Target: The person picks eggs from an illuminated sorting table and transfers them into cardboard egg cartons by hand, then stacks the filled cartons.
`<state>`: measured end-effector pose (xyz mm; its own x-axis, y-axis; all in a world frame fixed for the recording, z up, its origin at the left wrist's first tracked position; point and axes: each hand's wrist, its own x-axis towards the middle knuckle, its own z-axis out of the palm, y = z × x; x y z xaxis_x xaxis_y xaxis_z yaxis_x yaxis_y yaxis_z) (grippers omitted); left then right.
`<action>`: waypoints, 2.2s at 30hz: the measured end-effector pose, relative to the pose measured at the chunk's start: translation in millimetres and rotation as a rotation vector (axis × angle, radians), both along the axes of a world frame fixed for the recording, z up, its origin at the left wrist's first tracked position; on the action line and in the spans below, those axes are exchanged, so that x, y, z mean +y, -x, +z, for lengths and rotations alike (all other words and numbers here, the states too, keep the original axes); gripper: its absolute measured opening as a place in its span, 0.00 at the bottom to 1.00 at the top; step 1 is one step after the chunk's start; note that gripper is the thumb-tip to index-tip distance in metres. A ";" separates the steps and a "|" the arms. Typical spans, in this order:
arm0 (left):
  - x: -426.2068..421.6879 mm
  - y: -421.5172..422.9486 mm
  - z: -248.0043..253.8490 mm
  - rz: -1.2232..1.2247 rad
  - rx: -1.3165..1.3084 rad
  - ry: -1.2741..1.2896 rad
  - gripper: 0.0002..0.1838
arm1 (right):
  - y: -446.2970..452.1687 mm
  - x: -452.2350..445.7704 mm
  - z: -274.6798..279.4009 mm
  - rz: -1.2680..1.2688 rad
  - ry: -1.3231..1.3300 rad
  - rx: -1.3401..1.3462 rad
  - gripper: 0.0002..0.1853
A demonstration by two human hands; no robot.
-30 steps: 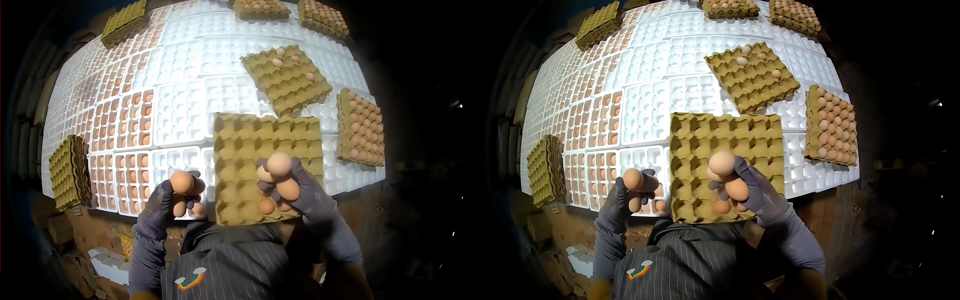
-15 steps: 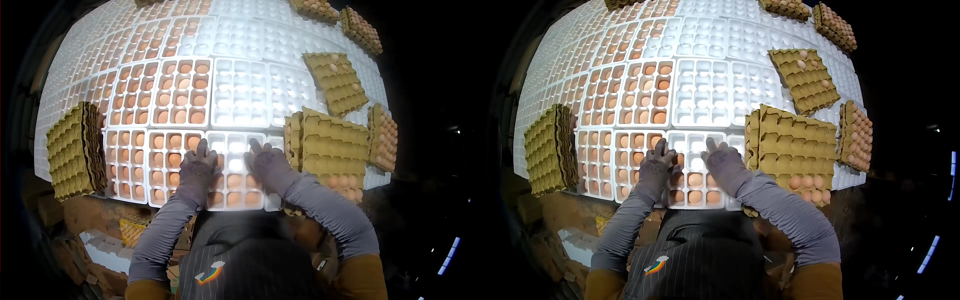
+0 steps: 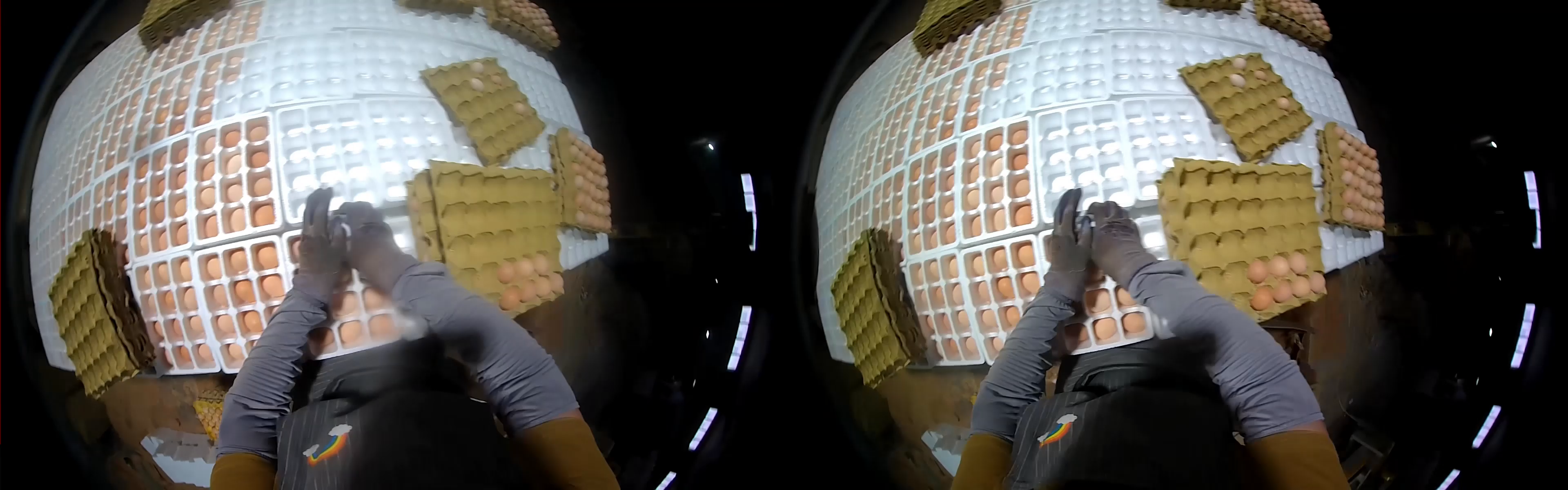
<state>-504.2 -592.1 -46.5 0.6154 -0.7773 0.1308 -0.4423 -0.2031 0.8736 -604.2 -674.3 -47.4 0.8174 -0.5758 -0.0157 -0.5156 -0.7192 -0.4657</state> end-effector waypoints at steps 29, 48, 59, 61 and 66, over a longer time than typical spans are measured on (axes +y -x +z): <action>-78.4 201.3 167.0 -0.571 0.131 -0.196 0.25 | 319.3 -167.8 198.5 0.225 -0.092 0.565 0.18; -56.9 230.4 190.5 -0.345 1.107 -0.208 0.22 | 408.2 -151.0 172.6 0.294 0.131 0.293 0.23; -68.6 253.5 174.0 -0.561 0.004 -0.239 0.15 | 399.3 -120.9 235.9 -0.607 -1.300 -0.435 0.24; -51.1 225.5 189.5 -0.353 0.936 -0.430 0.27 | 401.4 -127.1 199.0 -0.264 -1.196 -0.466 0.22; 20.2 187.9 156.8 -0.160 1.205 0.008 0.41 | 340.7 -122.5 175.7 -0.321 -1.524 -0.529 0.41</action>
